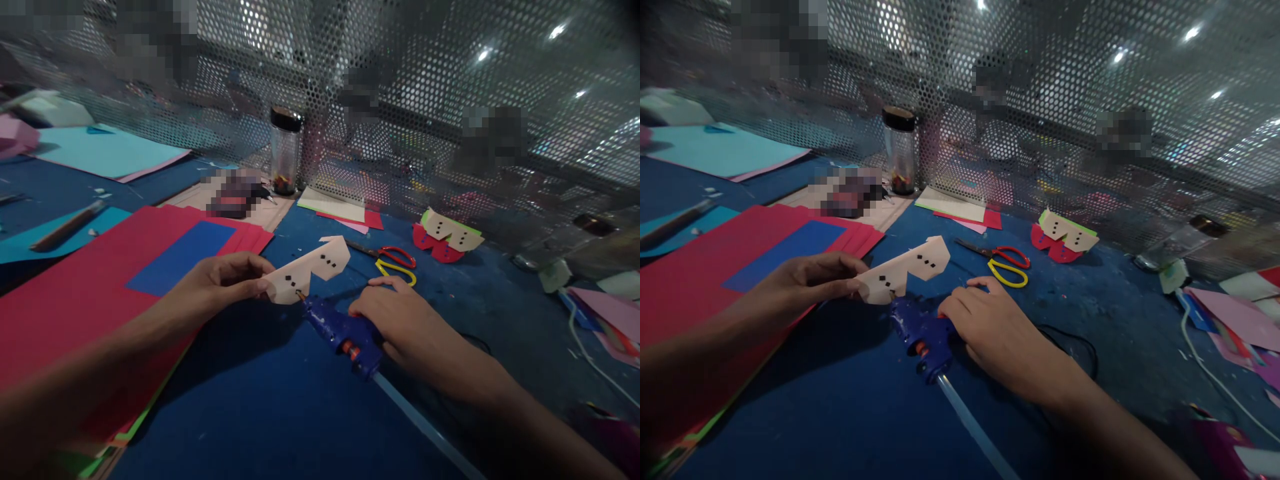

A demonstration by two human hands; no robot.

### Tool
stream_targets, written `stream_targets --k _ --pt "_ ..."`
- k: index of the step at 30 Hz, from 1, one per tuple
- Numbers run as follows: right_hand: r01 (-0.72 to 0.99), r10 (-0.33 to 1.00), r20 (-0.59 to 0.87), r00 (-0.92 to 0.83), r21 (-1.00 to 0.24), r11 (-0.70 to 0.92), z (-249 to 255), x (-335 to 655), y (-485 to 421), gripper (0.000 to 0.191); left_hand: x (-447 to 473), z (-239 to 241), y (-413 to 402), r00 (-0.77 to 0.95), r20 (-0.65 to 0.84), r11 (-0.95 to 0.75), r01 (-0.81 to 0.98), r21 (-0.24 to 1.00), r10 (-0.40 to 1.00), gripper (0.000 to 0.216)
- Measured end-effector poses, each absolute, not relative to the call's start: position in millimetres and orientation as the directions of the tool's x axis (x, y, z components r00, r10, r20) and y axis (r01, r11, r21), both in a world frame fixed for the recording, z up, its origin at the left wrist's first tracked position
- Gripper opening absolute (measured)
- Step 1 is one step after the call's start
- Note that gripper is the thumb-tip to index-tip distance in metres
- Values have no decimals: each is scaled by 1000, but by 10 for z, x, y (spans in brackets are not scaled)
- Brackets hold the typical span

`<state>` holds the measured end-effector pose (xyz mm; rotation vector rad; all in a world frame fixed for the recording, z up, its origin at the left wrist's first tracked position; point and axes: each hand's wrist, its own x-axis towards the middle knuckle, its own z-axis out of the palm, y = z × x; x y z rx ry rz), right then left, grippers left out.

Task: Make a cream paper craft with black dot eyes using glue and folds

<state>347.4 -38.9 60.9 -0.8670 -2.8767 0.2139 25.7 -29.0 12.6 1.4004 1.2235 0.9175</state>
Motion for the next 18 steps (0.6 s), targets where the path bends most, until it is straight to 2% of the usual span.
stream_targets --k 6,18 --pt "538 552 70 -831 -155 829 616 3472 -392 47 252 131 -297 205 -90 48 202 978 975 25" --pt "542 555 81 -828 -137 829 610 3472 -402 43 258 119 -300 210 -62 20 195 981 976 26"
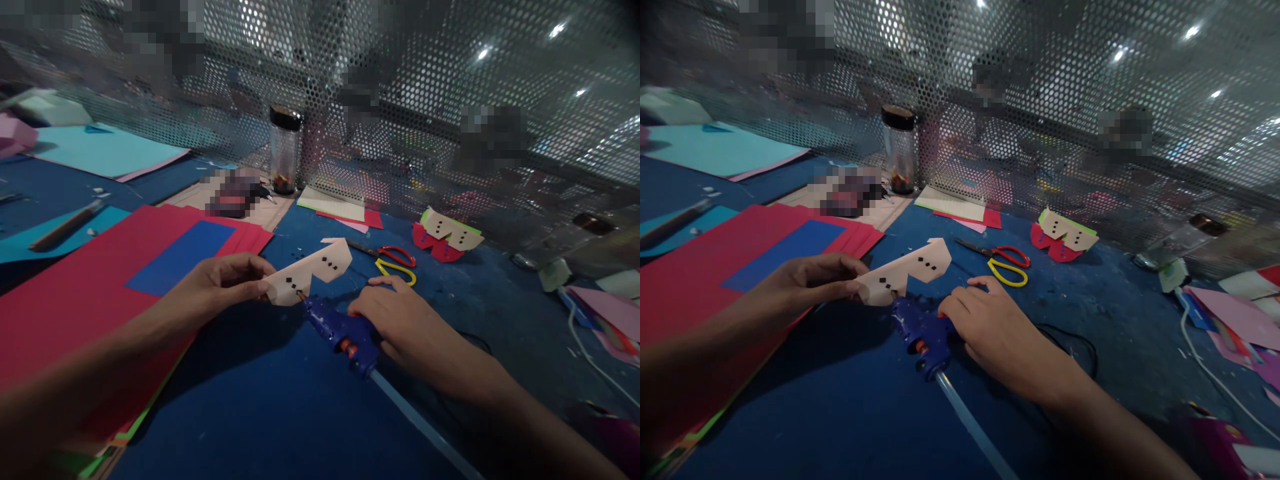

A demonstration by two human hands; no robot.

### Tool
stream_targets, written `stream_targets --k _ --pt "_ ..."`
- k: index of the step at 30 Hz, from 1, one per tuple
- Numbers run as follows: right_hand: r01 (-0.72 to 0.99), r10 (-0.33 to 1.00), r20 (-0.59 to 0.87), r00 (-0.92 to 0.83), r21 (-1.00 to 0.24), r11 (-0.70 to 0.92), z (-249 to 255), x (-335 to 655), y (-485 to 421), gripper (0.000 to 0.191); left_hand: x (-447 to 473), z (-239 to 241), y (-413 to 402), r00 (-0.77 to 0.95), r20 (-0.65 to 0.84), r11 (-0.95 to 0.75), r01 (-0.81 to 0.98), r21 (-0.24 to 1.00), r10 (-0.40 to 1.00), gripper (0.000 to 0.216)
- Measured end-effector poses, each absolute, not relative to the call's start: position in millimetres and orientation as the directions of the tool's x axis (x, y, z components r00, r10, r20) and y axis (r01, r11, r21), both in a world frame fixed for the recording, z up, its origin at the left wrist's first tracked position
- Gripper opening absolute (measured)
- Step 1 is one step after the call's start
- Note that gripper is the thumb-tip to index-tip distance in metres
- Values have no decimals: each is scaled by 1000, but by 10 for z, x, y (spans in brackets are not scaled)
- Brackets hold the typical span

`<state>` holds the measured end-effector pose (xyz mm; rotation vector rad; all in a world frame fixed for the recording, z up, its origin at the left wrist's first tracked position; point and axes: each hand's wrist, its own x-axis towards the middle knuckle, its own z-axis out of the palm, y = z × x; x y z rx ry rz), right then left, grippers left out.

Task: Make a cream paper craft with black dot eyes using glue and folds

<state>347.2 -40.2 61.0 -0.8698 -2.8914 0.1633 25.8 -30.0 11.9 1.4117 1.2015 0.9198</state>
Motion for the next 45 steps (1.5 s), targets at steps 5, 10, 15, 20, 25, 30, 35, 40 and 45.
stream_targets --k 5,10,15,20,25,30,35,40,45 --pt "541 554 87 -828 -140 829 602 3475 -396 43 274 121 -299 224 -46 3 187 982 973 24" --pt "546 561 85 -823 -149 824 597 3478 -394 42 269 124 -311 207 -73 30 208 978 976 24" --pt "555 573 74 -816 -176 813 630 3481 -402 43 246 112 -290 179 -80 37 232 972 981 23" --pt "556 578 89 -811 -188 809 622 3494 -398 43 233 99 -284 181 -60 15 240 971 982 20" --pt "553 577 95 -811 -193 810 580 3479 -387 42 224 82 -285 191 -64 20 225 974 980 22" --pt "547 572 82 -816 -208 811 567 3465 -379 40 239 98 -283 190 -80 50 156 986 978 20" --pt "540 590 154 -792 -274 796 635 3484 -393 24 256 143 -290 164 -100 78 140 987 981 20" --pt "531 603 232 -763 -306 790 679 3541 -389 40 294 160 -288 103 -94 89 53 995 990 24" --pt "586 654 315 -688 -290 757 575 3627 -319 44 315 160 -285 53 -107 108 -14 994 993 26"
